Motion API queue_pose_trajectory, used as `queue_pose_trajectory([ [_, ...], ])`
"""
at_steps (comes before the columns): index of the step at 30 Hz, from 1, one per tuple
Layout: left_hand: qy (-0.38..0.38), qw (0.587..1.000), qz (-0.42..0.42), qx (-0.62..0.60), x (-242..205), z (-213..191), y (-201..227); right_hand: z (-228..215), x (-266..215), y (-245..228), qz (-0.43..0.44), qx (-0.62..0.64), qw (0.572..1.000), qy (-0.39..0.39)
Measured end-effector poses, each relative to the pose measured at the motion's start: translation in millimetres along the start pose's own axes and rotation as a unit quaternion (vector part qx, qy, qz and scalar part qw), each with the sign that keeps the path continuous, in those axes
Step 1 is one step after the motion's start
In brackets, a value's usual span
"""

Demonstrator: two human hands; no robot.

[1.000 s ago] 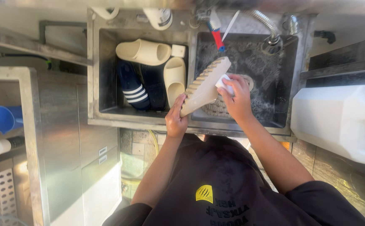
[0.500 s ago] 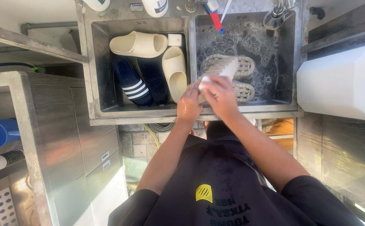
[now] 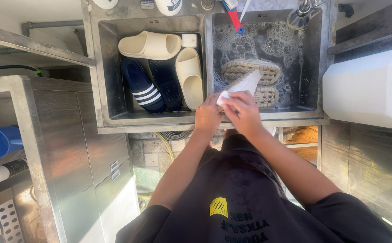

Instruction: The person scrubs a beige slide with a white sponge, rinses it under running water, and places it in a sink with other slides. They repeat this process for multiple slides, scrubbing the soles and uppers before rinsing and stacking them.

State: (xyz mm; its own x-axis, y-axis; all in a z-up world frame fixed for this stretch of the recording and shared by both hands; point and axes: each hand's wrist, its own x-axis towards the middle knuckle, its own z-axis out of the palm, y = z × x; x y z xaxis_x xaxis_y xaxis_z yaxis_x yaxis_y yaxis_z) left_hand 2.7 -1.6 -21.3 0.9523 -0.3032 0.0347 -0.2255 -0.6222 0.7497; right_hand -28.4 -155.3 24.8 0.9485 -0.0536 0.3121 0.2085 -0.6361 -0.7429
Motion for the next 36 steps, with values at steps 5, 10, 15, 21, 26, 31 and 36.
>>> queue_pose_trajectory([
  [5, -0.045, 0.998, -0.040, 0.018, -0.2, 1.4, 1.2, -8.4, 10.7, 18.9, 0.101, 0.025, 0.994, 0.017],
  [10, -0.037, 0.999, -0.020, 0.019, -2.2, 6.0, -3.8, -8.8, 4.7, 7.3, -0.018, -0.015, 1.000, -0.011],
  [15, -0.041, 0.997, -0.003, 0.062, -2.5, 16.5, -4.1, -17.3, 5.8, 11.4, 0.028, -0.022, 0.999, -0.013],
  [21, -0.062, 0.997, 0.015, 0.046, -5.9, 14.9, -7.0, -15.2, -1.6, 5.6, 0.001, 0.005, 1.000, -0.014],
  [26, -0.082, 0.996, -0.025, 0.033, -3.7, 16.0, -6.3, -12.5, -7.0, -0.8, -0.009, -0.023, 1.000, -0.015],
  [31, -0.074, 0.996, -0.017, 0.040, -6.7, 17.7, -9.1, -16.9, 2.0, 17.2, 0.022, -0.001, 1.000, -0.020],
  [36, -0.083, 0.995, -0.032, 0.038, -6.1, 21.2, -8.2, -9.5, -7.5, 13.1, -0.026, -0.007, 0.999, -0.028],
])
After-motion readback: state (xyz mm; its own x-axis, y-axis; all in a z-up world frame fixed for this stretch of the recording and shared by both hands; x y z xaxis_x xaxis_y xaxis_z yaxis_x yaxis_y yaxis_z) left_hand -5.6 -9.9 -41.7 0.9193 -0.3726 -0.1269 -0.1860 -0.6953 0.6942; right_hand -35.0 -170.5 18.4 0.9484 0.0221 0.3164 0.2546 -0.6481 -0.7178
